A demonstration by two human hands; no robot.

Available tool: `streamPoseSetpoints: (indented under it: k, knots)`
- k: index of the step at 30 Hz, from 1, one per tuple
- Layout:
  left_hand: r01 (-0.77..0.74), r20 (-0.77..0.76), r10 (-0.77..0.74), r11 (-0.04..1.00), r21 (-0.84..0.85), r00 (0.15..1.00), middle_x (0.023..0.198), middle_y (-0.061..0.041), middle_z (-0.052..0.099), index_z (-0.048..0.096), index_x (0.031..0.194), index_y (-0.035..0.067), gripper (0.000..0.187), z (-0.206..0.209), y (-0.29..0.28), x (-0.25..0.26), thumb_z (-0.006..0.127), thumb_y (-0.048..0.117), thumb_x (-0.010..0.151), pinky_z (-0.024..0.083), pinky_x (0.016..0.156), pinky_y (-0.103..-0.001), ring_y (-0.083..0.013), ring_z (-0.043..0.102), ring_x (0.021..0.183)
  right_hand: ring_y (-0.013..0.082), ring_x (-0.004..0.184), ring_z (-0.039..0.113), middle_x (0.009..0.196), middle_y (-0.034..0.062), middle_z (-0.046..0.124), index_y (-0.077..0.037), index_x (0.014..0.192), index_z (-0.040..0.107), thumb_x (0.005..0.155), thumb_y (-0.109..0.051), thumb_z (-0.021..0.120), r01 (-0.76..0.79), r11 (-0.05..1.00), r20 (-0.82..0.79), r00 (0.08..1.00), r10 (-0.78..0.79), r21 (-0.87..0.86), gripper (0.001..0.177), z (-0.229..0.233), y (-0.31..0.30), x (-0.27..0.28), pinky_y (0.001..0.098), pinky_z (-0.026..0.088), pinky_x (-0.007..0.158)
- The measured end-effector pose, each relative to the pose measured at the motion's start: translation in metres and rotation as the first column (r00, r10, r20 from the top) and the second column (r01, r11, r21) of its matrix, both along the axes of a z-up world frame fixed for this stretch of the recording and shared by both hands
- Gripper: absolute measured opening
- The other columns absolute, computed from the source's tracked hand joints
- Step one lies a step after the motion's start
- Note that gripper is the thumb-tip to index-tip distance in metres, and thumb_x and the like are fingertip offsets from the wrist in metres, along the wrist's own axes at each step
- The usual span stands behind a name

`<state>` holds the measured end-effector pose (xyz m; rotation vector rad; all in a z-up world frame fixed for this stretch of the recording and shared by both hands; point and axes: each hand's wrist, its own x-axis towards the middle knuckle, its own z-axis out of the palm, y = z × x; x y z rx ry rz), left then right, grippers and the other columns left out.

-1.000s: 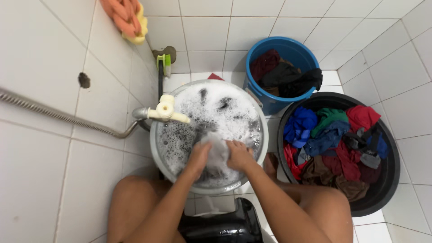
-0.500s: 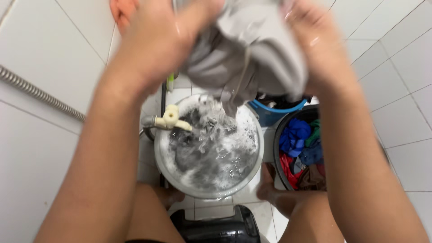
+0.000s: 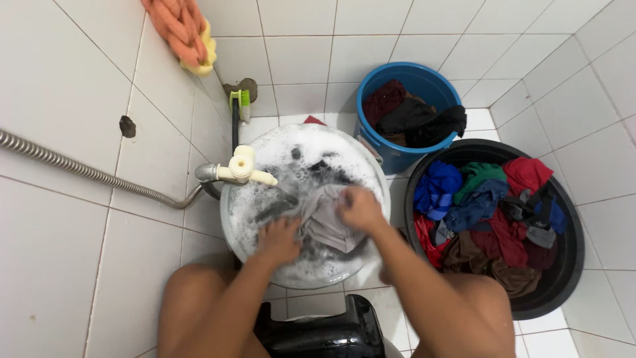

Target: The person hand-washes various colored garments in a soapy basin, scrubbing and rinsing each item before transferring it to a blue bucket. The process continues with multiple pieces of clothing handled one at a time.

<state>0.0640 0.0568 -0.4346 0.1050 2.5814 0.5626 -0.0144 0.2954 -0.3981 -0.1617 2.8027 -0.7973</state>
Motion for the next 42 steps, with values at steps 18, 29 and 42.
streamPoseSetpoints:
  k: [18, 29, 42]
  knots:
    - [-0.082, -0.128, 0.241, 0.700, 0.709, 0.962, 0.153, -0.015, 0.046, 0.034, 0.153, 0.012, 0.111, 0.061, 0.015, -0.011, 0.094, 0.023, 0.060, 0.040, 0.112, -0.045, -0.0302, 0.047, 0.136, 0.0230, 0.092, 0.072, 0.110, 0.0170, 0.073, -0.001, 0.128, 0.065, 0.070, 0.011, 0.068, 0.043, 0.624, 0.312, 0.892, 0.328, -0.780, 0.059, 0.173, -0.017, 0.017, 0.0349, 0.061, 0.081]
    - [-0.195, 0.589, 0.525, -0.622, 0.758, 0.615, 0.131, -0.012, 0.060, 0.050, 0.139, 0.011, 0.063, 0.145, 0.059, -0.049, 0.049, -0.017, 0.082, 0.060, 0.095, -0.039, -0.0242, 0.063, 0.114, 0.0321, 0.127, 0.051, 0.143, 0.0170, 0.054, -0.005, 0.149, 0.040, 0.089, -0.041, 0.056, 0.553, -0.516, 0.538, 0.819, 0.197, -0.654, 0.071, 0.068, -0.045, 0.066, 0.0556, 0.040, 0.105]
    - [-0.510, 0.340, 0.562, 0.174, 0.842, 0.754, 0.143, -0.013, 0.055, 0.036, 0.151, 0.020, 0.093, 0.151, 0.035, 0.013, 0.080, 0.000, 0.071, 0.049, 0.110, -0.045, -0.0269, 0.057, 0.132, 0.0339, 0.108, 0.069, 0.119, 0.0187, 0.070, -0.004, 0.130, 0.062, 0.087, -0.045, 0.069, 0.459, -0.156, 0.472, 0.879, -0.061, -0.875, 0.061, 0.113, -0.048, 0.026, 0.0504, 0.057, 0.094]
